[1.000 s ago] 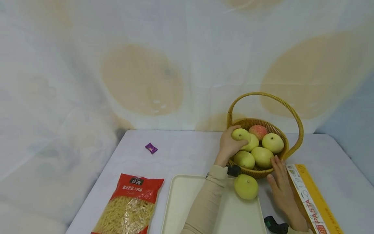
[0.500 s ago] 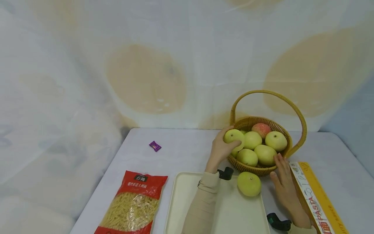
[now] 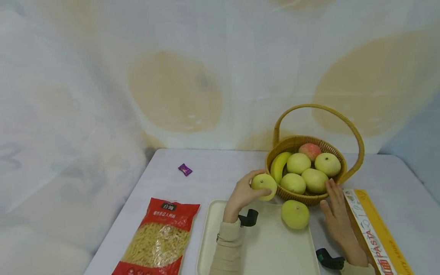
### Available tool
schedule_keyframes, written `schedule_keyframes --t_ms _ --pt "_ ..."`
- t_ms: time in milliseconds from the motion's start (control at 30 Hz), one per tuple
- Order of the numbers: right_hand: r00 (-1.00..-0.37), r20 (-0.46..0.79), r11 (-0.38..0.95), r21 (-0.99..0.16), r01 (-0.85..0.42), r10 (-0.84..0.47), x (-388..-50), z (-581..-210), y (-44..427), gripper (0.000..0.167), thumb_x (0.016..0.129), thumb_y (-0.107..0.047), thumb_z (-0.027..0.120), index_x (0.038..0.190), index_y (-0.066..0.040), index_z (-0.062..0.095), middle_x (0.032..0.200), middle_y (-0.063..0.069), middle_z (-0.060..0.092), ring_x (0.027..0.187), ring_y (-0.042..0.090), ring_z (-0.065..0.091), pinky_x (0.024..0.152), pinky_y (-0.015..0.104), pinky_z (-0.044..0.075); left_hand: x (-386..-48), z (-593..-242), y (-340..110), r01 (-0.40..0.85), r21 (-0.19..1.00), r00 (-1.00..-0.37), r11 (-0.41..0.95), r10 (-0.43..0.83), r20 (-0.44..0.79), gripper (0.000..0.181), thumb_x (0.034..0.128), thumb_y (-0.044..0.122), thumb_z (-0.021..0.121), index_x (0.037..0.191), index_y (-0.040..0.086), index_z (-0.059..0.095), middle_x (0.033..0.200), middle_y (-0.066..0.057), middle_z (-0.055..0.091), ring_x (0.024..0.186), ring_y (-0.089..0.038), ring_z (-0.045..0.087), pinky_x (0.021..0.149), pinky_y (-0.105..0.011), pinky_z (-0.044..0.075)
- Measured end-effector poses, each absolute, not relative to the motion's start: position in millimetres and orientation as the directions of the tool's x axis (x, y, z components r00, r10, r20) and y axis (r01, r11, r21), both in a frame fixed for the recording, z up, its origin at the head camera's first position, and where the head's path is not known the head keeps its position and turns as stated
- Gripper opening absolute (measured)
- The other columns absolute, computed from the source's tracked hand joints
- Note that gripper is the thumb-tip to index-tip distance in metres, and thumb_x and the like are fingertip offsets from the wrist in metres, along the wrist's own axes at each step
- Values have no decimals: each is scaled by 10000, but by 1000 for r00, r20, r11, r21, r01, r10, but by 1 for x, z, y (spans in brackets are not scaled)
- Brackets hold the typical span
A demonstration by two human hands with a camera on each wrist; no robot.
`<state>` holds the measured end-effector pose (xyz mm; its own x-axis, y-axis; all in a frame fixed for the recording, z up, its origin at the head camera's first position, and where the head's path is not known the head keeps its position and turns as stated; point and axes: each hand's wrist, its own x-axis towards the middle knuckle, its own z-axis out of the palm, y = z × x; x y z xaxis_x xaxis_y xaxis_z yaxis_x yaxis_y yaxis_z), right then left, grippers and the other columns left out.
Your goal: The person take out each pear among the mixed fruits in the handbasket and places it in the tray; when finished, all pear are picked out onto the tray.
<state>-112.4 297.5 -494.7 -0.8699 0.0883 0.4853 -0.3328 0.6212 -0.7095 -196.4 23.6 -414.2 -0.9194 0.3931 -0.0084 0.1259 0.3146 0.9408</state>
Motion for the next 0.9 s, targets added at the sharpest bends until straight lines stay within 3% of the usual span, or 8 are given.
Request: schedule_keyframes --t_ms 100,233,400,600,767,900 --pt "-874 478 615 -717 -329 90 -113 -494 299 556 1039 -125 390 1544 -26 180 1620 204 94 1500 88 -85 1208 500 -95 -194 -422 19 98 933 -893 347 445 -72 594 784 266 790 1339 265 579 1371 -4 560 1075 -171 535 838 -315 465" --pt "-876 473 603 -727 -328 92 -113 -495 299 556 1039 -125 392 1544 -25 181 1616 214 93 1505 122 -88 1180 587 -92 -191 -433 19 99 907 -832 410 534 -151 589 787 272 783 1340 270 580 1403 9 537 1184 -166 507 940 -353 449" --pt "-873 478 598 -728 -334 95 -113 -497 298 558 1037 -125 401 1544 -31 188 1615 212 101 1496 79 -83 1184 582 -86 -189 -439 21 138 895 -773 424 611 -171 590 780 224 795 1333 216 590 1416 1 527 1250 -139 468 1015 -339 414" --pt "-872 482 603 -722 -339 87 -114 -497 297 562 1035 -119 406 1546 -37 186 1622 189 96 1485 35 -82 1199 538 -87 -189 -443 22 137 877 -771 461 606 -198 603 778 217 801 1340 202 583 1424 -4 522 1289 -164 461 1037 -353 412" --pt "-863 498 610 -710 -351 84 -113 -495 299 561 1032 -107 408 1542 -27 190 1608 233 111 1501 94 -70 1220 433 -98 -189 -444 29 114 870 -764 479 603 -231 577 791 236 792 1331 212 591 1371 8 556 1155 -106 509 936 -284 452" --pt "-869 488 600 -721 -347 84 -113 -494 298 559 1036 -116 402 1545 -37 186 1616 215 97 1502 96 -77 1203 516 -101 -188 -441 28 128 861 -765 492 601 -230 553 809 258 777 1327 212 591 1368 1 560 1193 -136 513 960 -308 452"
